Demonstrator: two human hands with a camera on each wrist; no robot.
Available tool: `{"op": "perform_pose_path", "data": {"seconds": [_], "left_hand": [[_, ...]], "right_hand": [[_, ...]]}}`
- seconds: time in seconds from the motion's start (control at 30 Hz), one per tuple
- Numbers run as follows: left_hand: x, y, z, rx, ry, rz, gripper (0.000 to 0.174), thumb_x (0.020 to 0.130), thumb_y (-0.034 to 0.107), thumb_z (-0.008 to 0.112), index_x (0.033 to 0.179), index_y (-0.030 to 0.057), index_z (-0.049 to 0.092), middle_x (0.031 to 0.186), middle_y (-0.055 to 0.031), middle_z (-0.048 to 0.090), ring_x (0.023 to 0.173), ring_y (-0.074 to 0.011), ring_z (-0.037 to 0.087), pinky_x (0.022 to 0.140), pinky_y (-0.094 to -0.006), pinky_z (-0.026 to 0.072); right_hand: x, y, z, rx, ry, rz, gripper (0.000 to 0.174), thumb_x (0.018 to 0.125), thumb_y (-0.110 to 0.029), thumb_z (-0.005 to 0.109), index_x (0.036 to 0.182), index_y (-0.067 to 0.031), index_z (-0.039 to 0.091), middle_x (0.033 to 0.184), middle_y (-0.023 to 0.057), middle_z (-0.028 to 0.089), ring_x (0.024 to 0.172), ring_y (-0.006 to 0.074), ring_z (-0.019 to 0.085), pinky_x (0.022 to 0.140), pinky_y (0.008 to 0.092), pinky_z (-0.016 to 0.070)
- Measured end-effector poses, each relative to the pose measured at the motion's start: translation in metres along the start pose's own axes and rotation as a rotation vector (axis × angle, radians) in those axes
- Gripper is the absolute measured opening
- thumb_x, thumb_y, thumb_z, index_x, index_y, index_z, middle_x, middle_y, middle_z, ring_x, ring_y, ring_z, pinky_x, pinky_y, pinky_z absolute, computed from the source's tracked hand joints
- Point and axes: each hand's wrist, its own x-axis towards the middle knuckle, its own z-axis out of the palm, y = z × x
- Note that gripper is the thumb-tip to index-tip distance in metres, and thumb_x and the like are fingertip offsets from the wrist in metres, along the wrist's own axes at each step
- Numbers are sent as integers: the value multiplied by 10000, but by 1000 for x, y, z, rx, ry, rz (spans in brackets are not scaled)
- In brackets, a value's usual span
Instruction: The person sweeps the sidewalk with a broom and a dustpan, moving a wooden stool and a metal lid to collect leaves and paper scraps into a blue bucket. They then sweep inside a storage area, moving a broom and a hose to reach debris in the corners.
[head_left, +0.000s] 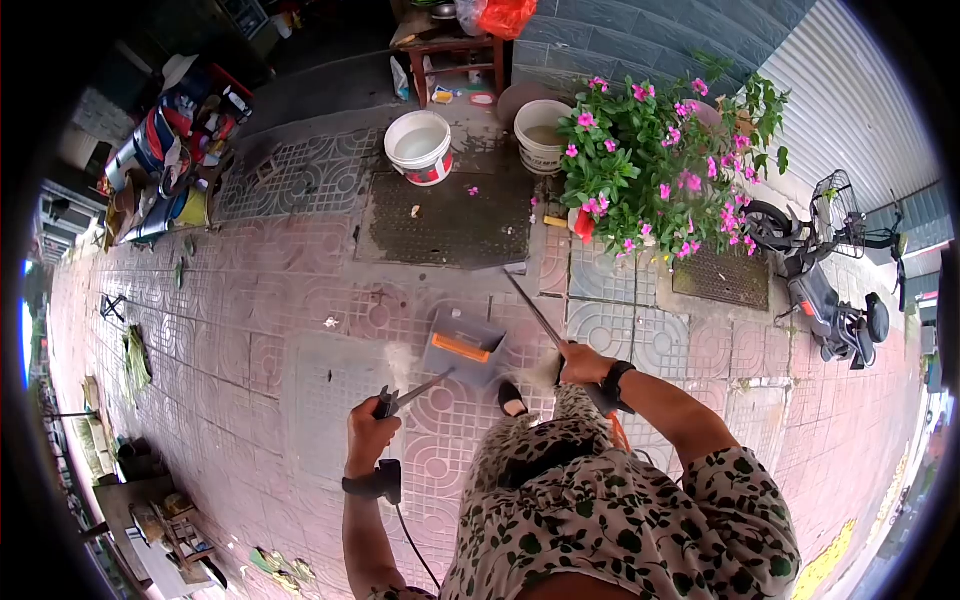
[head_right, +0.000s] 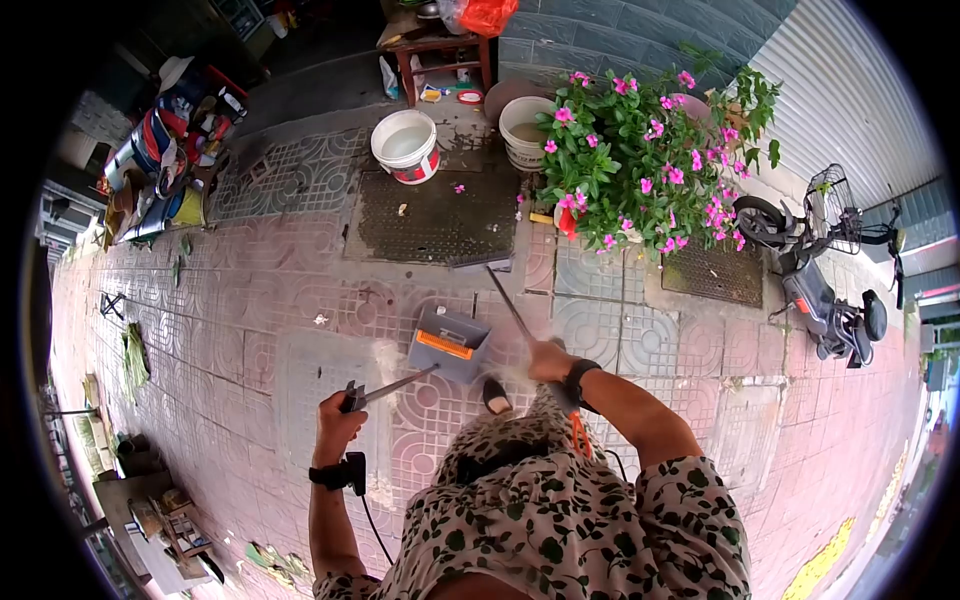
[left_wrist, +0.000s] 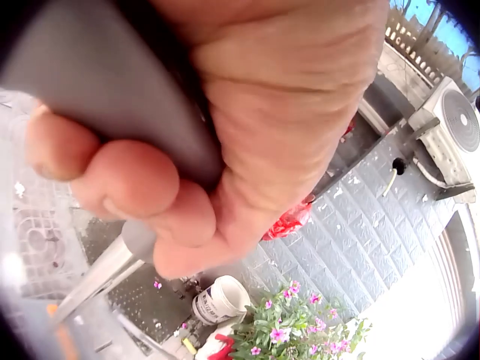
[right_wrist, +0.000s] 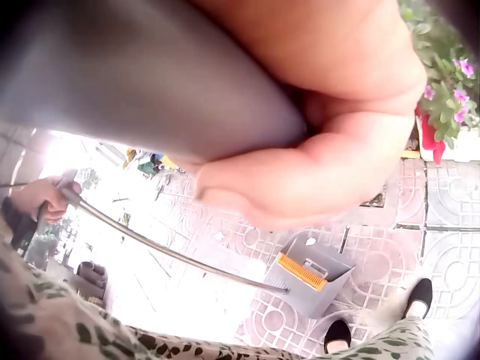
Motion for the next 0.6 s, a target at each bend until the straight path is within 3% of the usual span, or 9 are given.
{"op": "perform_pose_path", "data": {"seconds": [0.07, 0.13, 0.2, 0.33, 0.43, 0.6], "left_hand": [[6, -2, -3, -7, -18, -20, 185, 629, 1, 594, 815, 10, 597, 546, 10, 492, 427, -56, 437, 352, -218, 330], [9, -2, -7, 42, -34, -28, 206, 631, 6, 594, 837, 8, 607, 548, 10, 494, 428, -58, 440, 354, -219, 331], [9, -5, -8, 43, -35, -38, 215, 633, 10, 594, 848, 7, 611, 547, 10, 496, 428, -59, 441, 356, -220, 334], [0, -9, -9, 53, -2, -36, 189, 617, 37, 569, 799, 2, 611, 505, -23, 502, 405, -75, 439, 365, -249, 342], [-2, -12, -6, 91, -4, -56, 218, 612, 43, 582, 822, -2, 619, 515, -36, 520, 433, -90, 469, 402, -262, 368], [-1, -14, -10, 133, -2, -21, 237, 610, 57, 594, 837, -6, 620, 521, -45, 527, 464, -107, 495, 443, -274, 392]], "right_hand": [[-18, 11, -1, -107, -224, -298, 548, 695, -111, 560, 1193, 32, 384, 752, 185, 574, 589, 314, 571, 533, 388, 461], [-57, -48, -60, 224, -546, 153, 588, 706, -77, 553, 1260, 15, 379, 695, 112, 558, 534, 194, 541, 483, 327, 442], [-79, -52, -88, 580, -571, 398, 545, 739, -69, 537, 1264, -11, 404, 648, 41, 529, 494, 110, 499, 421, 265, 420], [-101, -83, -101, 556, -535, 447, 563, 700, -35, 537, 1251, -48, 421, 637, 34, 521, 473, 103, 495, 402, 247, 415], [-77, -68, -75, 412, -333, 269, 474, 702, -56, 540, 1163, -20, 436, 625, 64, 526, 489, 142, 527, 414, 285, 430], [-26, -68, -34, 203, -328, 199, 563, 716, -58, 515, 1261, -16, 377, 683, 66, 530, 543, 121, 530, 481, 282, 450]]}}
